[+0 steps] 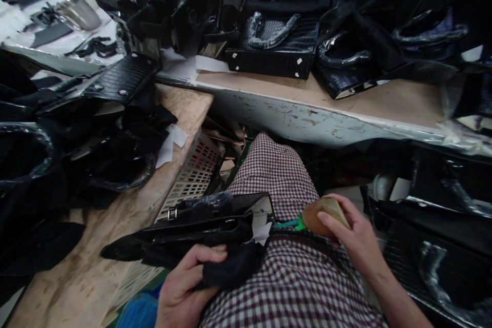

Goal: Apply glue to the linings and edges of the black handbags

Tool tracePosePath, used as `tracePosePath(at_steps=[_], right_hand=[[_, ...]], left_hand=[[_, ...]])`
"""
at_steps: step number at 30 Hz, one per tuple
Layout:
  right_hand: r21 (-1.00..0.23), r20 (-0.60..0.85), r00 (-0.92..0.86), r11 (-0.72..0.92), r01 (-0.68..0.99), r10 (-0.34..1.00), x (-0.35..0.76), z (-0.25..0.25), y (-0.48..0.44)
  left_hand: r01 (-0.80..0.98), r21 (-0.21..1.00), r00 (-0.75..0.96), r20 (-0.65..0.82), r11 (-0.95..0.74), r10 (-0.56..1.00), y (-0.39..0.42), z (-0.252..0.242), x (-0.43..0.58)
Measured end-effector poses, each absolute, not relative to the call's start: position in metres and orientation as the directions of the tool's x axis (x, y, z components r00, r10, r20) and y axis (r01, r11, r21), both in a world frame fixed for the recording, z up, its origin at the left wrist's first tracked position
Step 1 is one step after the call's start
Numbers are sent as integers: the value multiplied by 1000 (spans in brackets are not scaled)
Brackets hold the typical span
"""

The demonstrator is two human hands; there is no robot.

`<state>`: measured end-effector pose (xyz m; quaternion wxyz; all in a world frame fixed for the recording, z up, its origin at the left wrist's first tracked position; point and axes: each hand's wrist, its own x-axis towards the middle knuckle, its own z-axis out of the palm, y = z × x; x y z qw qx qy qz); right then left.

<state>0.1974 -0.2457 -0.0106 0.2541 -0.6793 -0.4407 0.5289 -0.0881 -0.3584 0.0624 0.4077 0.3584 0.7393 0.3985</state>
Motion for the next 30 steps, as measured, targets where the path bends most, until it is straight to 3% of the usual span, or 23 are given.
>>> tracePosePath(at_steps=[8, 17, 24, 30], right_hand=[[-765, -636, -5, -629, 140, 772, 193, 2, -248], [-755, -650, -117, -656, -11, 751, 186, 8, -256], [-774, -624, -28, -614, 156, 781, 198, -9, -247], [-804, -508, 76, -504, 316, 858, 200, -20, -244]], left_hand=[[211, 866, -387, -351, 453, 853, -352, 65, -90], [213, 835, -409, -396, 508, 822, -349, 65, -93], [207, 833, -403, -406, 514, 820, -344, 67, -93], [242, 825, -398, -395, 510, 828, -341, 67, -93]])
